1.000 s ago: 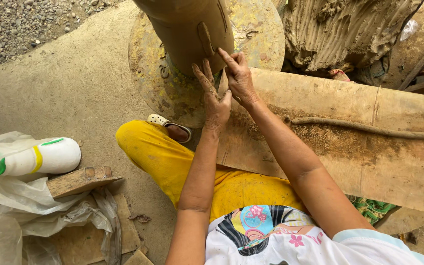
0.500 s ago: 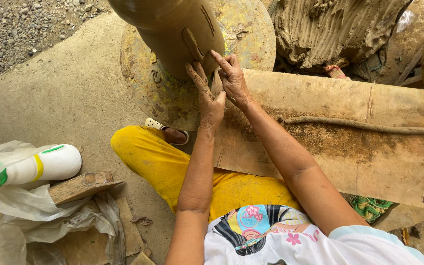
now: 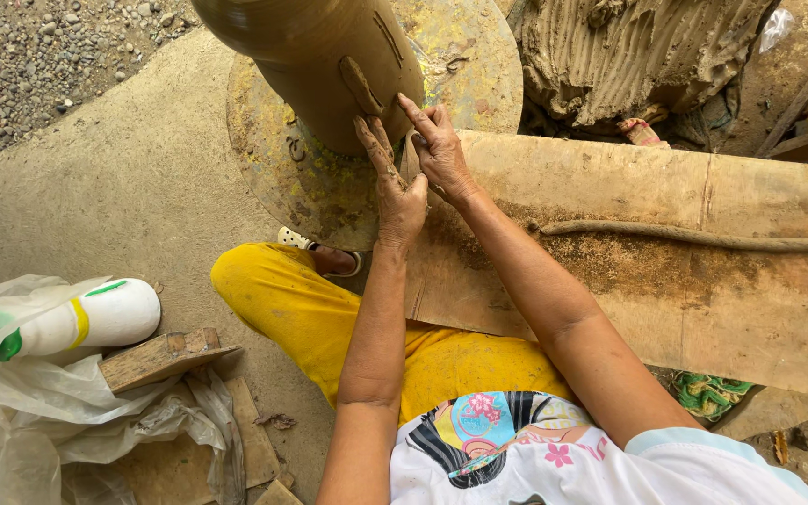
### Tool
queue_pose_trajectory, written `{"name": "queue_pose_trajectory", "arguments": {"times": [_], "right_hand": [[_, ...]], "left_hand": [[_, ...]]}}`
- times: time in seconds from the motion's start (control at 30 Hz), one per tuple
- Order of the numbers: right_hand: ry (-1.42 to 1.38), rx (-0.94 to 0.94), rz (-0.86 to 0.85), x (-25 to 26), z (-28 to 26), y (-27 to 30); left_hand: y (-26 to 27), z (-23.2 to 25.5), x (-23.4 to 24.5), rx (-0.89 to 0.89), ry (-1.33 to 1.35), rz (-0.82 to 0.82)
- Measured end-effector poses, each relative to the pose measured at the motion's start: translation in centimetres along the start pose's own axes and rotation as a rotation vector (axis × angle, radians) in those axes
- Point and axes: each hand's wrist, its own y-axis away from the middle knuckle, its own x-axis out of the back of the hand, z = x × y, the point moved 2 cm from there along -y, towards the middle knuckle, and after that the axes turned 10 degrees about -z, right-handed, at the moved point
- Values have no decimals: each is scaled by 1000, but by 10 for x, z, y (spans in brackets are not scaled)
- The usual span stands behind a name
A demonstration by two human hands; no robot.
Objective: The person rolls a piece of clay by hand into a long thin coil on a board and then uses their hands to attach and smooth the coil onto the side of a tall clay pot.
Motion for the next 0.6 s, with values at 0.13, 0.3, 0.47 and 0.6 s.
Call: {"name": "queue_pose_trajectory", "arguments": {"times": [0.13, 0.3, 0.47, 0.6], "right_hand": [[24, -18, -6, -2, -3, -4], [80, -37, -33, -1, -3, -6], [100, -34, -70, -5, 5, -8], [104, -14, -73, -6, 8, -8]], "left_hand": [[3, 7, 4, -72, -123, 61], [-3, 7, 4, -23, -47, 31], [-5, 4, 0, -29, -14, 9], [-6, 1, 5, -25, -72, -19]]}}
